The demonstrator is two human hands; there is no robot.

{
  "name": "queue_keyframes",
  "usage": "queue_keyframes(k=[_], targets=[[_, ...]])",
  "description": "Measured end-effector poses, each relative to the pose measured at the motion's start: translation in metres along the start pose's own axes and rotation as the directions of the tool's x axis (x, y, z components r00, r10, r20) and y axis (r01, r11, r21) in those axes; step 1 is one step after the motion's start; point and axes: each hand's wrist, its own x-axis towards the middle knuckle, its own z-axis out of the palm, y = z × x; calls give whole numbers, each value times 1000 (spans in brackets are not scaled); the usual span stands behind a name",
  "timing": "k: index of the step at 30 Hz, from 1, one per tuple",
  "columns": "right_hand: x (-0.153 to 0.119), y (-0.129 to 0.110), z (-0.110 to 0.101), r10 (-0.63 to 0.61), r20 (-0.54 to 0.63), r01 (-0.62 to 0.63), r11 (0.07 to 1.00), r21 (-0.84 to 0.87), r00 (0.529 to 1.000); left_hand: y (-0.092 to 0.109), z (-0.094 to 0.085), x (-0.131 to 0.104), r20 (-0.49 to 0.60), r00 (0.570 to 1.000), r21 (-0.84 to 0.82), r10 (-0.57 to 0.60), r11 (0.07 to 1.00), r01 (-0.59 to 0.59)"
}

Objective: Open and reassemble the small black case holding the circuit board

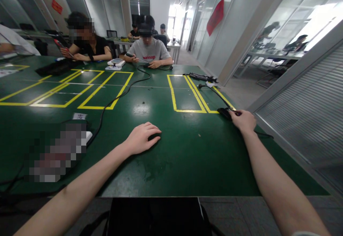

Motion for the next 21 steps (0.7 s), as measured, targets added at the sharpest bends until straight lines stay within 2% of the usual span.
queue_keyframes(k=[3,4,8,12,17,19,21], targets=[[-4,-9,-2,118,31,-114,988,-104,993,-1,0,0,5,1000,5,5,1000,-5],[-5,-13,-2,102,37,-98,989,-112,994,-1,1,0,6,1000,7,3,1000,-4],[-13,-27,-2,-25,62,28,999,-44,998,-1,1,0,11,1000,10,-3,1000,3],[-28,-47,4,-202,89,190,974,127,975,0,0,1,14,1000,16,-9,1000,9],[-59,-86,10,-397,151,330,881,339,905,-1,0,1,18,1000,7,-9,1000,9],[-76,-103,10,-496,148,395,810,433,855,-1,1,0,14,1000,-2,-13,1000,13],[-96,-120,8,-611,137,461,709,534,780,0,2,0,3,1000,-14,-17,1000,17]])
